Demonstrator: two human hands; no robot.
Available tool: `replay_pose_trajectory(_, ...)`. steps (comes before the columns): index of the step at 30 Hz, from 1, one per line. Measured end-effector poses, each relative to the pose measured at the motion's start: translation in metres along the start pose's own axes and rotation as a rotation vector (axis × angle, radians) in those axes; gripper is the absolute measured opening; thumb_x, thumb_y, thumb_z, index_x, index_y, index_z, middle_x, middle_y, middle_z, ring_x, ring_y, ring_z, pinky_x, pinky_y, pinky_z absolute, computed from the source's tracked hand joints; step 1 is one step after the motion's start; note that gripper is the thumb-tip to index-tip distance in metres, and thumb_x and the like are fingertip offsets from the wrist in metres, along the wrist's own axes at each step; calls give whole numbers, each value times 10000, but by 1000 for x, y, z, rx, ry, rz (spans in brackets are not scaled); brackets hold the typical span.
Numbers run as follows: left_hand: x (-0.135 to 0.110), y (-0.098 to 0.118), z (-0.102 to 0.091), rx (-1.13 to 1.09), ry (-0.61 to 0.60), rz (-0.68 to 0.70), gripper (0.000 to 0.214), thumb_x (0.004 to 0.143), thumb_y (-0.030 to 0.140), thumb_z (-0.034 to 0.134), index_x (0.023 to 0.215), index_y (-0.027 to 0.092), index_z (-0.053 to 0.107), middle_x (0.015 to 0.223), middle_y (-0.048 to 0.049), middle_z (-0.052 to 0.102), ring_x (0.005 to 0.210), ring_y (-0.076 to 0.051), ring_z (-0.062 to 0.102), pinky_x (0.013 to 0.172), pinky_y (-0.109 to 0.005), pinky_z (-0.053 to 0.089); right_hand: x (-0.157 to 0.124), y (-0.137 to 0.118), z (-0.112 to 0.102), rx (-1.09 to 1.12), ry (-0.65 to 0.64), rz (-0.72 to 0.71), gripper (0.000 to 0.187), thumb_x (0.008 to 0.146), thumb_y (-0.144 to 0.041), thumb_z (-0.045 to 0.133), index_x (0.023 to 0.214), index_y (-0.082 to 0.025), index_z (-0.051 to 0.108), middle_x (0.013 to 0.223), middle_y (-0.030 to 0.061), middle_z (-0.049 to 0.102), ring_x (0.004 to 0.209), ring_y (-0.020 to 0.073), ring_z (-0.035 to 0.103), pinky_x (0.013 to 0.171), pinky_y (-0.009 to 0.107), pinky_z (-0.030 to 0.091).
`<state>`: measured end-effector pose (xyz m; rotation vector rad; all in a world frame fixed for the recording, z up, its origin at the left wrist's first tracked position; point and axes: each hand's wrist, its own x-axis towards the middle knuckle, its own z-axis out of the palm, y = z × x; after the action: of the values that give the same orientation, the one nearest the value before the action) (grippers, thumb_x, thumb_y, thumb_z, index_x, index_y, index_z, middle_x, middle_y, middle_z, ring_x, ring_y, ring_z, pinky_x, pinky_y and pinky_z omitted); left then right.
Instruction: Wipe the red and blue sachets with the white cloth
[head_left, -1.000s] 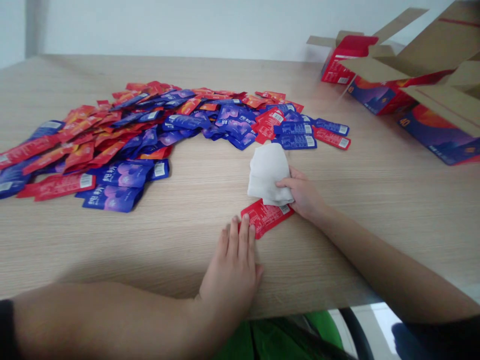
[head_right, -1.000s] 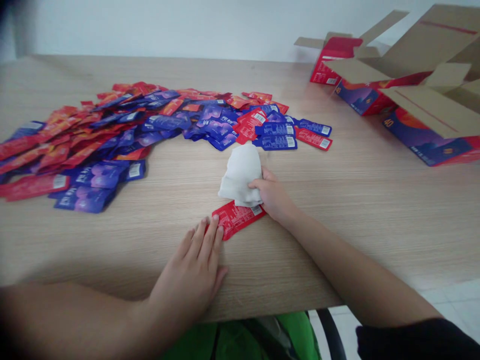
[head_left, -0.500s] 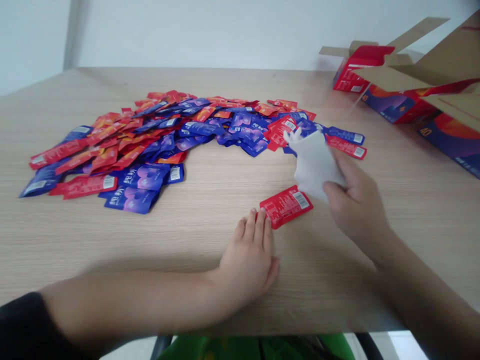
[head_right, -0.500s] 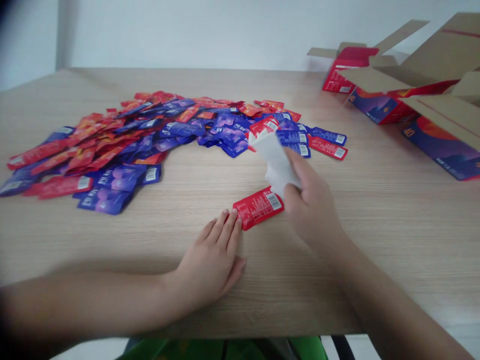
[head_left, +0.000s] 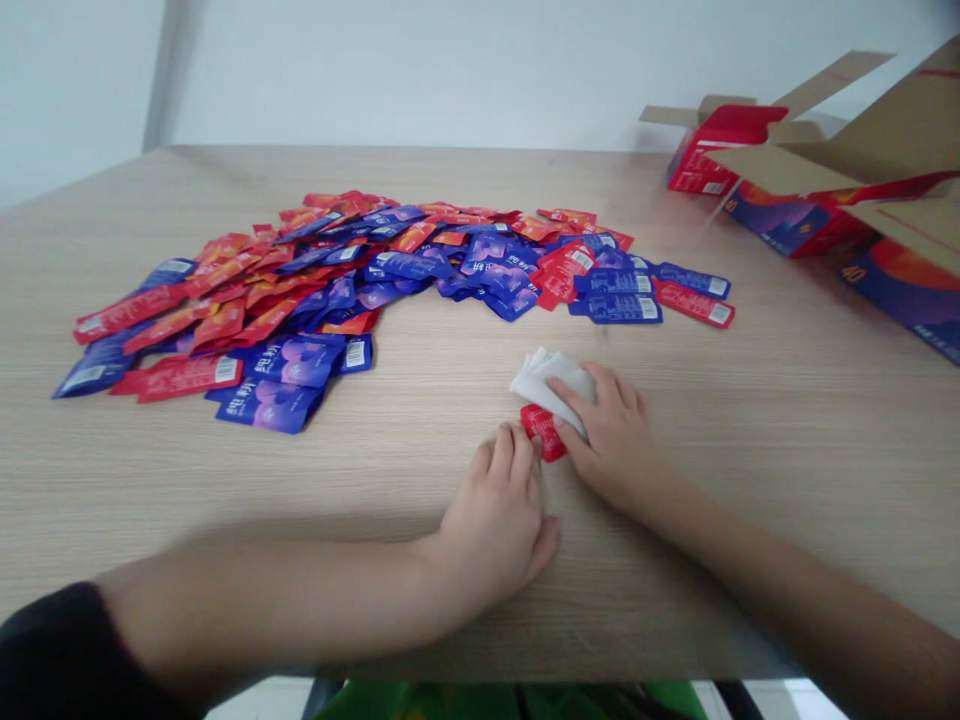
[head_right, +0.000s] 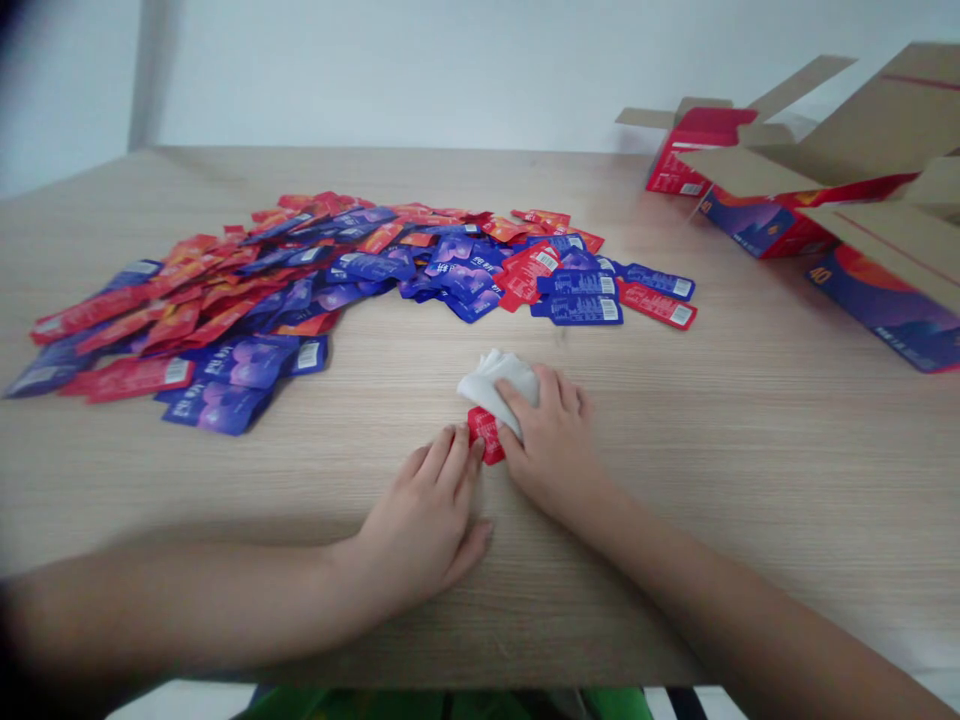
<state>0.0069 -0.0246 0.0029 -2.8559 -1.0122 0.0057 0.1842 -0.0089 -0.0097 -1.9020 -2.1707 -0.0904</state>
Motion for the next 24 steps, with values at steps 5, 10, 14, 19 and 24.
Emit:
replay_pose_trajectory(5,1,0,1,26,49,-2,563,901,422,469,1211,-19,630,1257,-281,600,1156,-387,581,930,-451,478,-6,-11,3,-4,-37,-120,481,945,-379,409,1404,-269,499,1509,130,383,1321,330,374,1063,546,270)
replay_pose_trajectory(10,4,-1,5,136,101,20,524,910,355,470,1209,-48,621,1257,-296,605,1126,-365,623,905,-436,495,-3,-3,3,-109,16,33,508,936,-357,413,1404,-177,497,1476,204,408,1299,383,393,1008,565,330)
replay_pose_trajectory(14,2,1,6,171,163,50,418,886,290,512,1103,-22,685,1116,-268,687,1042,-351,674,843,-417,523,-7,-9,3,-41,-57,-147,513,941,-364,404,1436,-237,456,1536,123,370,1340,346,358,1069,555,278)
replay_pose_trajectory(19,-1,3,9,194,152,13,469,923,288,455,1177,-61,636,1239,-303,607,1124,-357,639,877,-437,511,-3,-1,7,-75,-2,73,526,940,-335,385,1429,-159,463,1503,191,382,1328,386,364,1049,580,304)
replay_pose_trajectory(24,0,4,10,179,152,20,381,885,268,519,1078,-4,703,1130,-264,683,1058,-347,674,847,-415,529,-6,-7,8,9,-69,-191,527,936,-352,405,1451,-244,437,1553,104,346,1378,342,310,1127,559,216)
